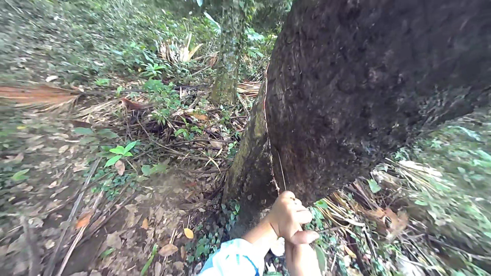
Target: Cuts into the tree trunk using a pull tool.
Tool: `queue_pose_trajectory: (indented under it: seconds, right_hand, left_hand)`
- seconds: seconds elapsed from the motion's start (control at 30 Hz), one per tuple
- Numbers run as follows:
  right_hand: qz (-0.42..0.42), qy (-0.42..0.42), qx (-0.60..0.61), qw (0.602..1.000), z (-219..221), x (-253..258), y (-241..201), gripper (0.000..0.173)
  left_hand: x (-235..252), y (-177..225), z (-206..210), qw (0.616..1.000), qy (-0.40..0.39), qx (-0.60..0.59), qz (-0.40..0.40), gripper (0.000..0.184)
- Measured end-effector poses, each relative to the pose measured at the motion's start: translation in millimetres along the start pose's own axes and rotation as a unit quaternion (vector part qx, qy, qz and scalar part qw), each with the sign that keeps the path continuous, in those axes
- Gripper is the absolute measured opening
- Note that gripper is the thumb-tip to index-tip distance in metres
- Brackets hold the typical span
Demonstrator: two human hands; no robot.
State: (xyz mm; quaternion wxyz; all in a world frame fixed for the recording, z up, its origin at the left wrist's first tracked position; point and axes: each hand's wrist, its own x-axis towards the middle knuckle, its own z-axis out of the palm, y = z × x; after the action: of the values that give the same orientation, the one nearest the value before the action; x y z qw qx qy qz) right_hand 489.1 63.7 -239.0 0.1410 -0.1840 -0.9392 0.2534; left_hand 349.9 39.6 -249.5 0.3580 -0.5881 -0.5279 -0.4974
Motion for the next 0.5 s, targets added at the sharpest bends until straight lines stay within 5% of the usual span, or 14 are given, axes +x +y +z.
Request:
queue_pose_trajectory:
  seconds: [0.2,0.37,0.5]
  right_hand:
    - [-0.035,0.021,-0.031,0.999,-19.6,-5.1,-9.6,0.021]
    - [0.086,-0.102,-0.067,0.989,-17.1,20.0,-12.9,0.033]
    - [0.056,0.004,-0.058,0.997,19.4,47.3,8.2,0.024]
  left_hand:
    - [13.9,6.3,-3.2,0.998,0.023,-0.040,-0.033,0.064]
    - [1.9,-12.2,7.7,1.000,0.025,0.007,0.011,0.063]
    - [6.6,-38.8,6.8,0.997,0.031,0.054,0.034,0.068]
